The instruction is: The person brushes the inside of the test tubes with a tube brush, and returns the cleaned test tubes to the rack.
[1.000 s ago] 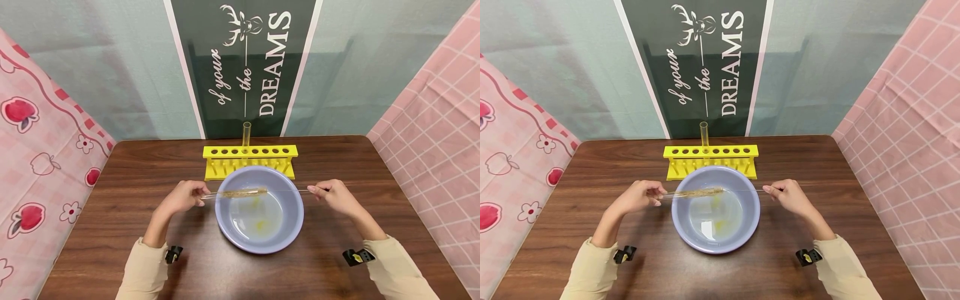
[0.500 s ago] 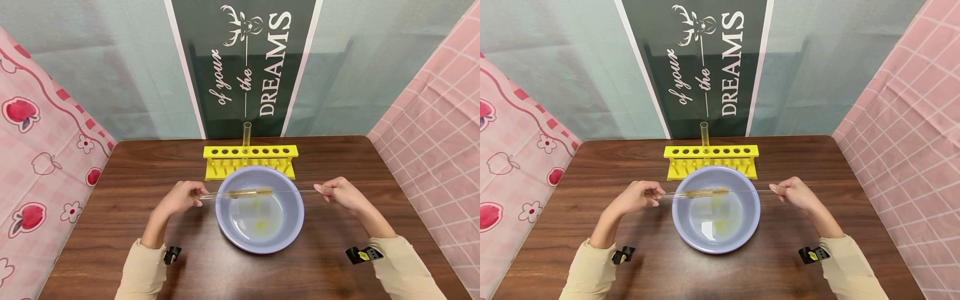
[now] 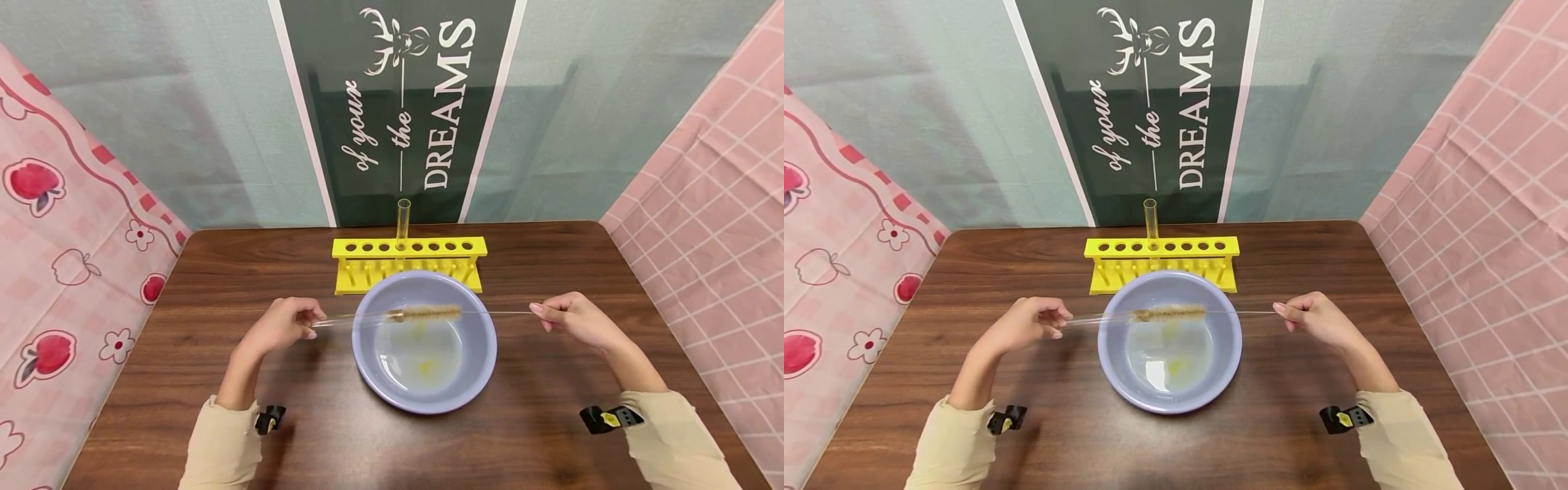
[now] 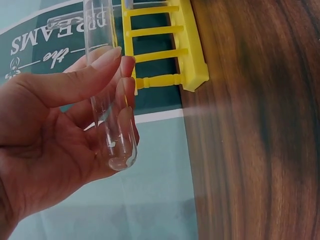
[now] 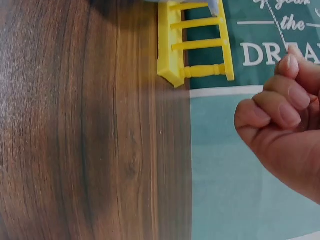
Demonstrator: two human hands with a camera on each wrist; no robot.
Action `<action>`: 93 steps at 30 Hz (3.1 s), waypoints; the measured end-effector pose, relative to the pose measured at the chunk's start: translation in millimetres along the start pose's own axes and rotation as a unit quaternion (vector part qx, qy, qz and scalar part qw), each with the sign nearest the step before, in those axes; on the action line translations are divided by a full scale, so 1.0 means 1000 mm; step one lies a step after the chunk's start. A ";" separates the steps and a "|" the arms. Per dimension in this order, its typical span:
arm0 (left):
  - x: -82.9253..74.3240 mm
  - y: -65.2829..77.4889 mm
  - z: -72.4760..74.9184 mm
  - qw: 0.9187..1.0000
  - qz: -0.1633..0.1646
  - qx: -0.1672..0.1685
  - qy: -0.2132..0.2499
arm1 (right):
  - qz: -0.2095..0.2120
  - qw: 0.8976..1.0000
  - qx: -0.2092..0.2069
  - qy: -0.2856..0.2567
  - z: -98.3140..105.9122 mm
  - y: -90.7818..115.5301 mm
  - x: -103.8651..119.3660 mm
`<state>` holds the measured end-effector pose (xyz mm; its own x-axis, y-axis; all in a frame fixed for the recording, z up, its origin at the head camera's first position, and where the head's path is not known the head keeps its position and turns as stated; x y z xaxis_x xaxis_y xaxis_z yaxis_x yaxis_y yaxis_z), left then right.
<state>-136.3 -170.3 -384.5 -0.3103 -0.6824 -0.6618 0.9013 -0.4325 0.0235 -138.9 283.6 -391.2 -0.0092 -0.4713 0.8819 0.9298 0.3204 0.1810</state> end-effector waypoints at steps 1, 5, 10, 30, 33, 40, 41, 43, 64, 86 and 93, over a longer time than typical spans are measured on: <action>0.000 0.000 0.001 1.000 -0.001 0.000 0.001 | 0.000 1.000 0.003 -0.004 0.001 0.000 -0.001; 0.002 0.003 0.005 1.000 -0.004 -0.011 -0.001 | 0.000 1.000 0.012 -0.018 0.007 0.003 -0.006; 0.011 0.010 0.012 0.997 0.029 -0.070 -0.009 | -0.005 1.000 0.000 -0.025 0.017 0.009 -0.015; 0.012 -0.004 0.004 0.974 0.041 -0.218 0.036 | 0.025 0.996 0.023 -0.080 0.004 0.008 -0.024; 0.011 -0.008 0.004 0.971 0.045 -0.229 0.046 | 0.023 0.996 0.022 -0.079 0.002 0.007 -0.022; 0.009 -0.021 0.005 0.964 0.060 -0.249 0.069 | 0.016 0.997 0.023 -0.071 -0.003 0.005 -0.021; 0.009 -0.022 0.005 0.963 0.062 -0.250 0.075 | 0.016 0.997 0.024 -0.070 -0.004 0.005 -0.021; 0.008 -0.025 0.006 0.962 0.070 -0.252 0.083 | 0.017 0.997 0.026 -0.069 -0.005 0.004 -0.022; -0.009 -0.075 0.031 0.952 0.090 -0.282 0.080 | 0.023 0.994 0.027 -0.105 -0.018 0.001 -0.031; -0.011 -0.123 0.026 0.963 0.101 -0.245 0.057 | -0.006 0.993 0.030 -0.110 -0.022 0.000 -0.031; -0.004 -0.125 0.016 0.970 0.124 -0.202 0.047 | -0.007 0.994 0.036 -0.106 -0.023 0.001 -0.031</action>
<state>-252.2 -123.1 -372.5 -0.0562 -0.6712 -0.7392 0.9956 0.0179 -0.0920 -129.7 279.5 -428.5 -0.1060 -0.2941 0.9499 0.9005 0.3768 0.2172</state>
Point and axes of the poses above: each hand's wrist, its own y-axis away from the middle knuckle, its own z-axis out of the back of the hand, x = y × z, the point moved 3 cm from there along -y, towards the middle knuckle, and after that the axes turned 1 degree about z, right-handed, at the moved point
